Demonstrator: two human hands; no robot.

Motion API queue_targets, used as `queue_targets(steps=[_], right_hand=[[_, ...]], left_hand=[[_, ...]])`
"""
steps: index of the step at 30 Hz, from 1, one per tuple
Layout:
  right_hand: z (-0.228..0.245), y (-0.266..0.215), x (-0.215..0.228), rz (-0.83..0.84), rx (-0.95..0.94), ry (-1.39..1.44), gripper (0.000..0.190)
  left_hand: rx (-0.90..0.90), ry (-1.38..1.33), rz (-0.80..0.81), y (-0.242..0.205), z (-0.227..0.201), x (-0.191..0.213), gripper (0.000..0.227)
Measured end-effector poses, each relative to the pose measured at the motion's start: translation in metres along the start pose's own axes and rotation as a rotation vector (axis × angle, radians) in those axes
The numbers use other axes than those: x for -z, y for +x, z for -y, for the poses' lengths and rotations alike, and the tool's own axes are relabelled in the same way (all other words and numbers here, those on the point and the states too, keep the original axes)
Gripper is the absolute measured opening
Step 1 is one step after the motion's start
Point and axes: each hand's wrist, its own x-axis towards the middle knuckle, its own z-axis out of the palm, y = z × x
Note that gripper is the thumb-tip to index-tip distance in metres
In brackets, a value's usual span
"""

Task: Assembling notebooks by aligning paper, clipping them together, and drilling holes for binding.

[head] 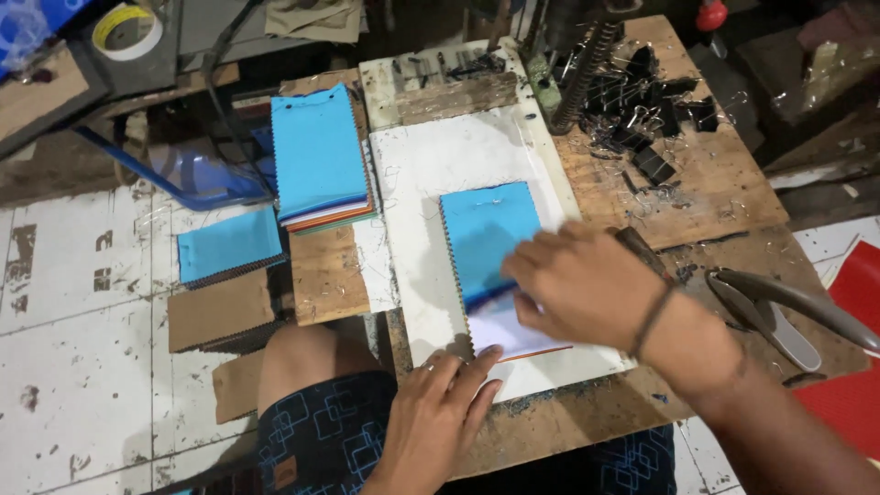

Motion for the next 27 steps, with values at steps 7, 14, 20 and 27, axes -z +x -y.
queue_targets(steps=[7,14,20,27], right_hand=[[0.000,0.008,-0.010,-0.226,0.029,0.024,0.038],[0.036,-0.049,-0.062,-0.278,0.143,0.133,0.035],[0.031,-0.048,-0.072,-0.407,0.125,0.096,0.035],[0.028,-0.050,-0.068,-0.421,0.089,0.219,0.033]], left_hand=[[0.118,-0.096,0.085,-0.002,-0.001,0.002,0.039],[0.646,-0.579,0.232,-0.009,0.004,0.014,0.039],[0.710,-0.576,0.355,-0.006,0.006,0.014,0.038],[0.666,-0.617,0.269,-0.005,0.006,0.008,0.035]])
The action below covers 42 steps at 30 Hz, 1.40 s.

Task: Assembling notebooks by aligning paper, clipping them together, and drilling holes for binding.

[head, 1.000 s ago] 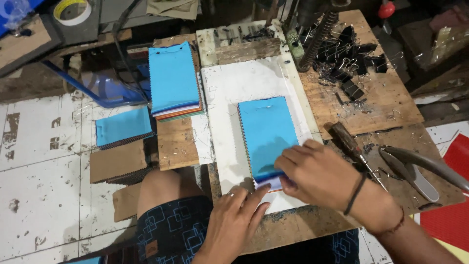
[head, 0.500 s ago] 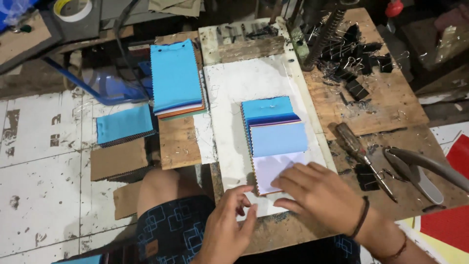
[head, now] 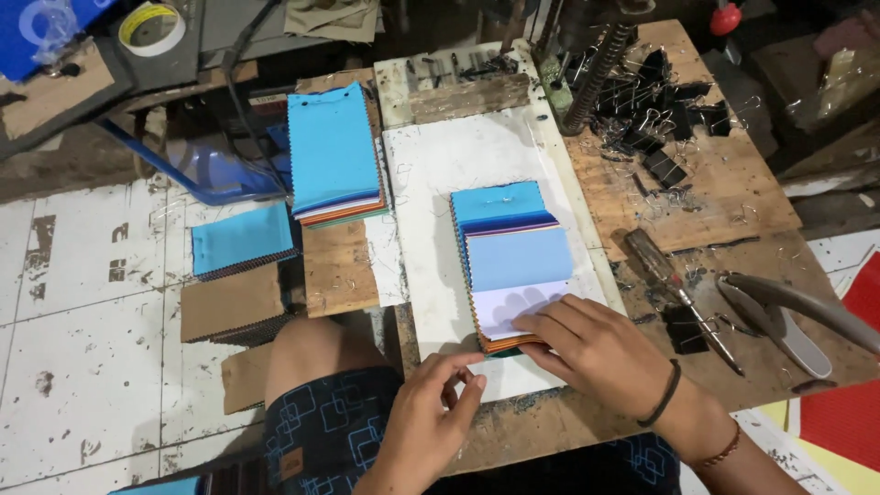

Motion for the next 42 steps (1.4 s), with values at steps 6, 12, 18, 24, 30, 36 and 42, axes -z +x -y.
queue_targets(steps=[6,12,18,24,30,36,42], right_hand=[[-0.007,-0.004,-0.004,0.006,-0.034,0.038,0.042],[-0.012,-0.003,-0.002,0.054,-0.113,0.168,0.034],[-0.012,-0.001,0.000,0.037,-0.080,0.150,0.036],[0.008,-0.006,0.005,0.057,-0.082,0.159,0.032],[-0.051,-0.061,0.043,-0.190,-0.314,-0.096,0.031],[-0.048,-0.095,0.090,0.333,-1.049,-0.498,0.038],[-0.047,-0.120,0.059,0.503,-1.341,-0.217,0.026]], left_hand=[[0.180,-0.044,0.035,0.002,-0.021,0.008,0.033],[0.157,-0.039,0.047,0.008,-0.018,0.005,0.031],[0.413,-0.449,0.083,0.017,-0.029,0.005,0.038],[0.516,-0.362,0.029,0.029,-0.035,0.008,0.046],[0.523,-0.182,0.094,0.035,-0.051,0.011,0.038],[0.564,-0.214,0.096,0.034,-0.054,0.011,0.032],[0.661,-0.360,0.144,0.031,-0.074,0.019,0.031]])
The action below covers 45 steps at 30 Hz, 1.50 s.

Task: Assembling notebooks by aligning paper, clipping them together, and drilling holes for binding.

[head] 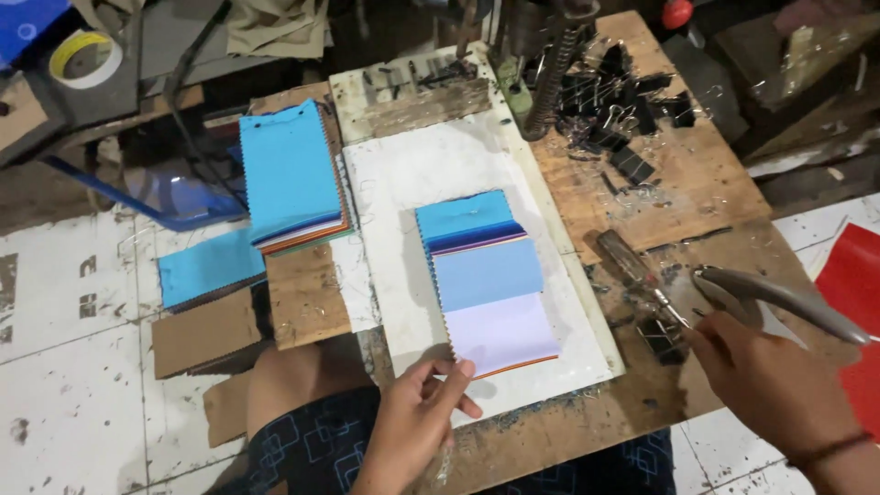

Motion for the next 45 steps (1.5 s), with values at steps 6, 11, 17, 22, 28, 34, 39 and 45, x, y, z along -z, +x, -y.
queue_targets(steps=[6,11,17,22,28,34,39,45], right_hand=[[0.048,-0.076,0.017,0.215,-0.225,1.035,0.028],[0.080,-0.095,-0.068,0.425,-0.144,1.173,0.027],[0.110,-0.104,-0.075,0.649,-0.404,1.533,0.025],[0.114,-0.086,-0.035,0.912,-0.254,1.153,0.051],[0.125,-0.079,-0.019,1.099,-0.001,0.889,0.066],[0.108,-0.073,-0.057,1.179,0.175,1.178,0.019],[0.106,-0.079,-0.050,1.209,-0.327,1.352,0.038],[0.126,-0.090,-0.048,0.981,-0.111,1.304,0.040]], left_hand=[[0.069,-0.240,0.116,0.002,0.020,-0.004,0.049],[0.009,-0.219,0.161,-0.003,0.032,-0.007,0.076],[-0.060,-0.087,0.170,0.009,0.040,-0.005,0.079],[-0.056,0.013,0.177,0.003,0.031,0.000,0.086],[-0.073,-0.034,0.201,0.009,0.035,0.003,0.075],[-0.091,0.005,0.200,0.010,0.037,0.004,0.083],[-0.202,-0.113,0.089,0.023,0.042,0.009,0.033],[-0.160,0.276,0.068,0.015,0.004,0.019,0.038]])
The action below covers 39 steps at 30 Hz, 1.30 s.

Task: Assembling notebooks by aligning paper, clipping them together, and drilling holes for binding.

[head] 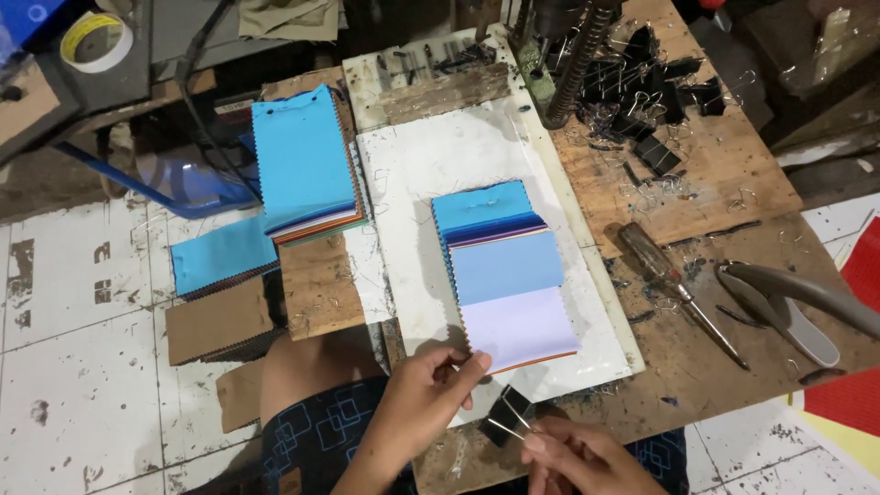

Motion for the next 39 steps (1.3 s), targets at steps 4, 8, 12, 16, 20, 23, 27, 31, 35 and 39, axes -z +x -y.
queue_targets(steps=[4,8,12,16,20,23,27,31,35,39], right_hand=[[-0.004,0.005,-0.009,0.024,-0.008,0.152,0.034],[-0.002,0.008,-0.013,-0.023,0.104,0.070,0.034],[0.004,0.006,-0.018,-0.027,0.103,0.036,0.035],[0.000,0.010,-0.019,-0.003,0.125,0.034,0.036],[-0.004,0.014,-0.016,0.062,0.185,0.064,0.035],[-0.001,0.011,-0.017,0.044,0.187,0.044,0.036],[-0.003,0.014,-0.017,0.045,0.196,0.036,0.035],[-0.004,0.013,-0.021,0.024,0.245,0.035,0.034],[-0.004,0.016,-0.016,-0.036,0.297,-0.018,0.039],[-0.010,0.016,-0.008,-0.146,0.319,-0.007,0.042]], left_hand=[[0.003,0.066,0.005,0.006,0.000,0.001,0.041],[0.033,0.015,0.017,0.011,0.002,0.001,0.039],[-0.007,-0.035,0.024,0.015,0.008,0.000,0.040],[-0.044,-0.062,0.032,0.017,0.011,0.000,0.043],[-0.019,-0.058,0.038,0.017,0.010,0.001,0.049],[0.003,-0.033,0.046,0.017,0.010,0.001,0.046],[-0.043,-0.043,0.040,0.018,0.014,0.001,0.044],[-0.036,-0.074,0.019,0.015,0.013,0.000,0.039],[-0.028,-0.045,0.038,0.015,0.012,0.001,0.042],[-0.041,-0.049,0.032,0.016,0.015,0.001,0.046]])
